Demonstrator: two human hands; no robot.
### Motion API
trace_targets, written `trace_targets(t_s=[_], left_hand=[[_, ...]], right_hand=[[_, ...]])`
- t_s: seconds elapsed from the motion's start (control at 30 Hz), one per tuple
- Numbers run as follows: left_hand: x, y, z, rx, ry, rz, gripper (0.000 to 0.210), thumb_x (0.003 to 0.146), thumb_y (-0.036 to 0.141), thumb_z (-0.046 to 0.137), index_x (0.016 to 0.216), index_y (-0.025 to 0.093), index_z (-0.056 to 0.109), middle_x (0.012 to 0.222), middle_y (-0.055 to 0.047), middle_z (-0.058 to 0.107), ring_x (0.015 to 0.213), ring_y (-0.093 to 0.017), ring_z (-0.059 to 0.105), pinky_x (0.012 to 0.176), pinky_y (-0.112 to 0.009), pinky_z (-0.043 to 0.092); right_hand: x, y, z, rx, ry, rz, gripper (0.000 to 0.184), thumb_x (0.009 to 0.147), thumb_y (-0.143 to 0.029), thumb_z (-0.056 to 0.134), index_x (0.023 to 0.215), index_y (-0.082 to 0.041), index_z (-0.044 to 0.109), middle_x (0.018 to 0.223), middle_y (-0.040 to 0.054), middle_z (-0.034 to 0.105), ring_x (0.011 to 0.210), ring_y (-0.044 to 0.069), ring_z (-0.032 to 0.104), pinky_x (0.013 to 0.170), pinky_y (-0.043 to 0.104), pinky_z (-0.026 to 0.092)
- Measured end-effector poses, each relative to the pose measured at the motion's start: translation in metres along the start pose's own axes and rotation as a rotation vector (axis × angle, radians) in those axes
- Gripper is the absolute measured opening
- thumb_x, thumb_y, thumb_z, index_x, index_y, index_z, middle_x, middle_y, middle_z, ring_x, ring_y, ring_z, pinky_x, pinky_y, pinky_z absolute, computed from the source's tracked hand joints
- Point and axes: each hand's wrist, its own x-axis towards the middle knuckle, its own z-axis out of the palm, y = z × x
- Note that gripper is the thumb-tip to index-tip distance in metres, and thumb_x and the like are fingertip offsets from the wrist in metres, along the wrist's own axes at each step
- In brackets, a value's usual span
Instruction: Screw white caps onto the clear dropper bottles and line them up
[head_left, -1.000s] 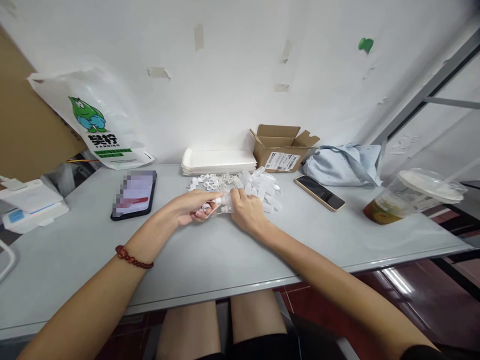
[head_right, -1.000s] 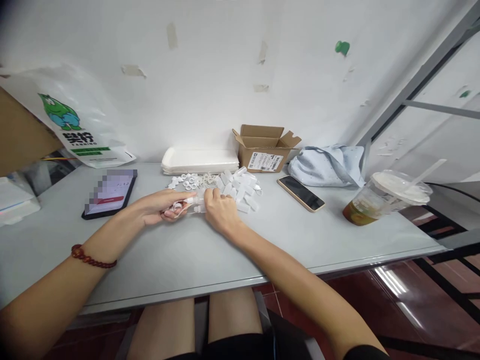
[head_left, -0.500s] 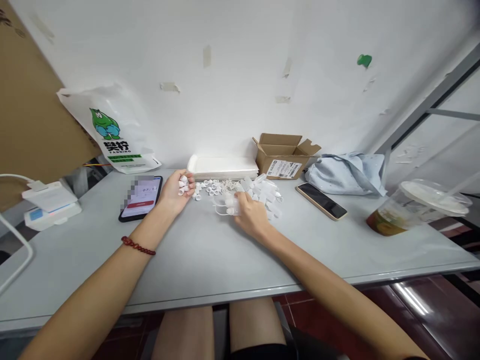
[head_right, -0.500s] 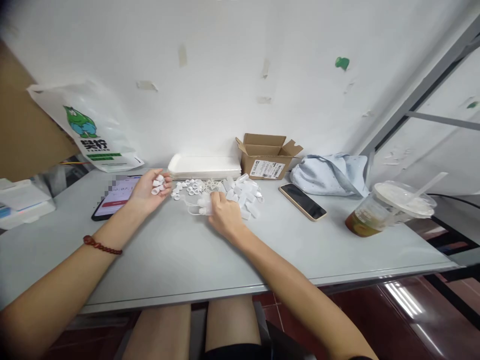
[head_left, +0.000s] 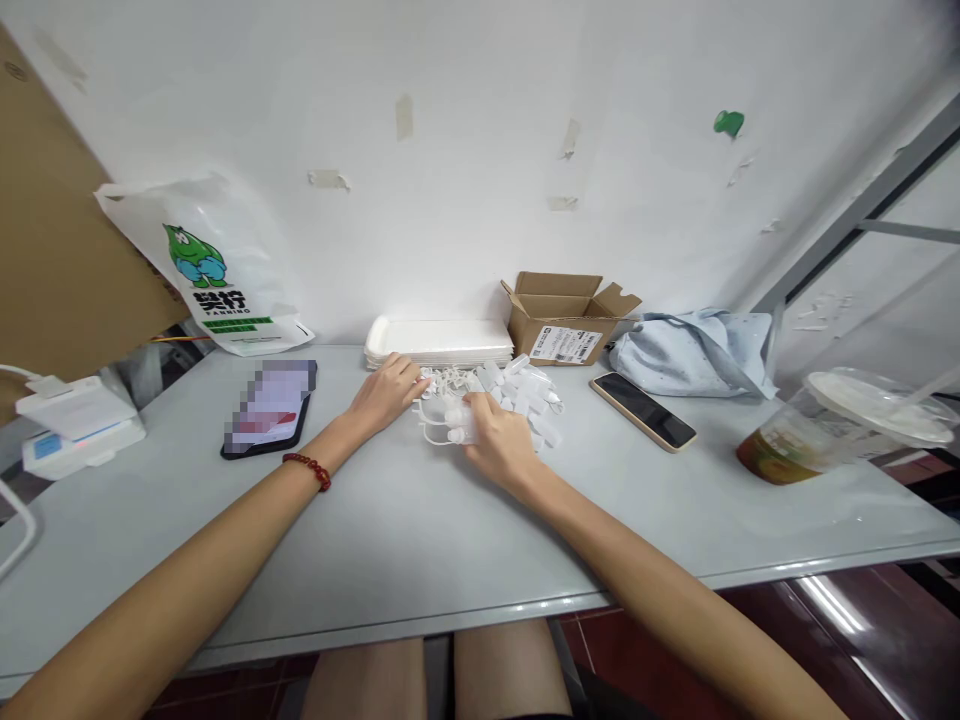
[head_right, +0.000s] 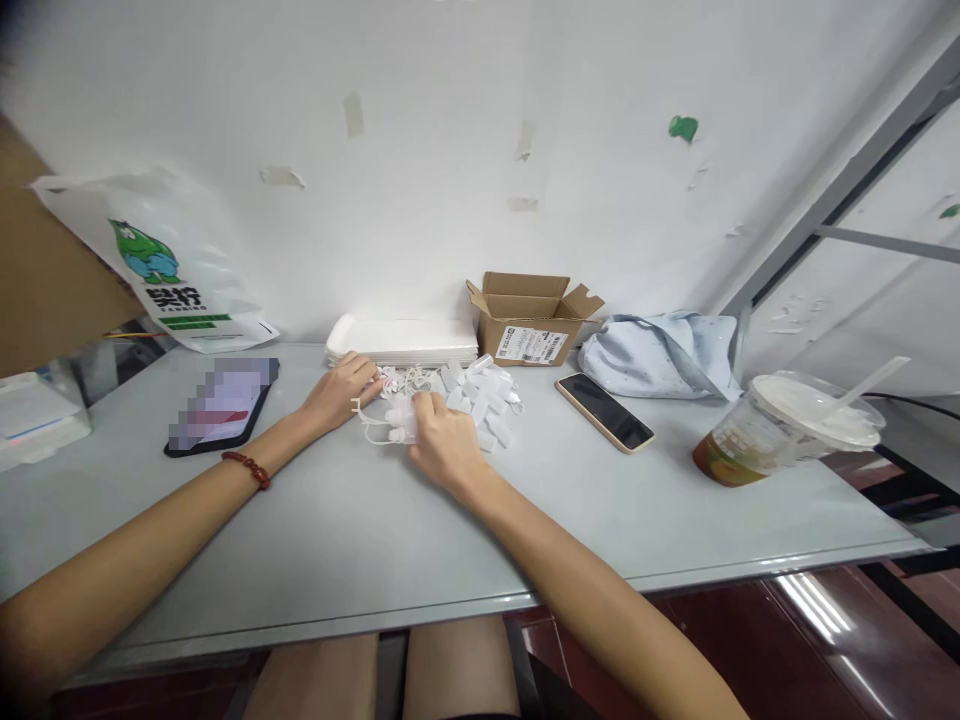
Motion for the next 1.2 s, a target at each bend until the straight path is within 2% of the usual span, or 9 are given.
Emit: trace_targets(t_s=[0.2,0.47,0.6,0.7,0.77,0.87,0.97,1.1,1.2], left_hand=[[0.002,0.004,-0.001,-0.031,-0.024,-0.014,0.026,0.091,0.028,0.038,0.075,0.019,0.057,0.081,-0.01,0.056,0.085,-0.025,0.048,0.074,-0.037,0.042],[0.0,0.006,-0.003,-0.093,0.092,-0.089,0.028,0.091,0.032,0.038,0.08,0.017,0.059,0.086,-0.01,0.062,0.088,-0.024,0.052,0.08,-0.035,0.041],[-0.004,0.005,-0.01,-0.235,0.283,-0.347,0.028,0.09,0.033,0.039,0.077,0.018,0.059,0.082,-0.008,0.064,0.085,-0.021,0.056,0.08,-0.031,0.042],[-0.008,0.0,-0.021,-0.325,0.342,-0.601,0.031,0.089,0.037,0.038,0.079,0.018,0.06,0.083,-0.004,0.066,0.078,-0.018,0.058,0.075,-0.026,0.043],[-0.01,-0.005,-0.03,-0.344,0.297,-0.692,0.029,0.087,0.04,0.041,0.083,0.018,0.06,0.087,-0.004,0.067,0.078,-0.017,0.059,0.074,-0.025,0.043],[-0.013,-0.015,-0.045,-0.267,0.142,-0.776,0.027,0.08,0.042,0.052,0.088,0.017,0.061,0.091,-0.007,0.068,0.085,-0.022,0.061,0.074,-0.027,0.043],[-0.018,-0.021,-0.058,-0.21,-0.049,-0.866,0.043,0.074,0.053,0.058,0.096,0.016,0.061,0.089,-0.011,0.068,0.087,-0.028,0.062,0.068,-0.03,0.044],[-0.026,-0.023,-0.061,-0.281,-0.286,-0.831,0.068,0.053,0.061,0.072,0.102,0.015,0.063,0.083,-0.009,0.069,0.078,-0.029,0.064,0.059,-0.029,0.043],[-0.027,-0.024,-0.052,-0.277,-0.351,-0.765,0.069,0.046,0.055,0.077,0.102,0.015,0.066,0.078,-0.006,0.069,0.072,-0.026,0.064,0.058,-0.028,0.042]], right_hand=[[0.0,0.0,-0.001,0.008,-0.002,-0.006,0.036,0.076,-0.017,0.046,0.112,-0.016,0.049,0.116,0.0114,0.061,0.082,0.023,0.065,0.059,0.029,0.042],[0.001,0.002,0.002,0.107,0.025,0.004,0.039,0.076,-0.018,0.049,0.114,-0.017,0.049,0.116,0.0097,0.062,0.087,0.023,0.063,0.063,0.029,0.043],[-0.001,0.007,0.0,0.167,0.076,0.033,0.038,0.075,-0.017,0.05,0.114,-0.017,0.049,0.118,0.0106,0.062,0.089,0.024,0.063,0.069,0.031,0.044],[0.0,0.014,0.0,0.257,0.15,0.07,0.038,0.075,-0.021,0.052,0.113,-0.016,0.05,0.114,0.0115,0.063,0.091,0.025,0.062,0.072,0.032,0.044],[0.001,0.018,0.001,0.338,0.187,0.098,0.037,0.074,-0.023,0.052,0.11,-0.016,0.052,0.107,0.0106,0.066,0.089,0.024,0.061,0.072,0.032,0.044],[0.003,0.023,0.001,0.444,0.211,0.127,0.032,0.073,-0.025,0.052,0.103,-0.016,0.055,0.094,0.0075,0.067,0.083,0.023,0.061,0.071,0.031,0.044],[0.004,0.025,-0.001,0.489,0.228,0.149,0.03,0.072,-0.028,0.051,0.1,-0.017,0.055,0.087,0.0052,0.066,0.079,0.022,0.059,0.069,0.031,0.043],[0.004,0.025,-0.003,0.519,0.246,0.15,0.03,0.07,-0.029,0.052,0.098,-0.017,0.056,0.083,0.0044,0.065,0.076,0.022,0.058,0.067,0.03,0.042],[0.004,0.025,-0.002,0.523,0.252,0.148,0.03,0.069,-0.028,0.052,0.097,-0.017,0.056,0.083,0.0049,0.065,0.075,0.021,0.058,0.066,0.03,0.041]])
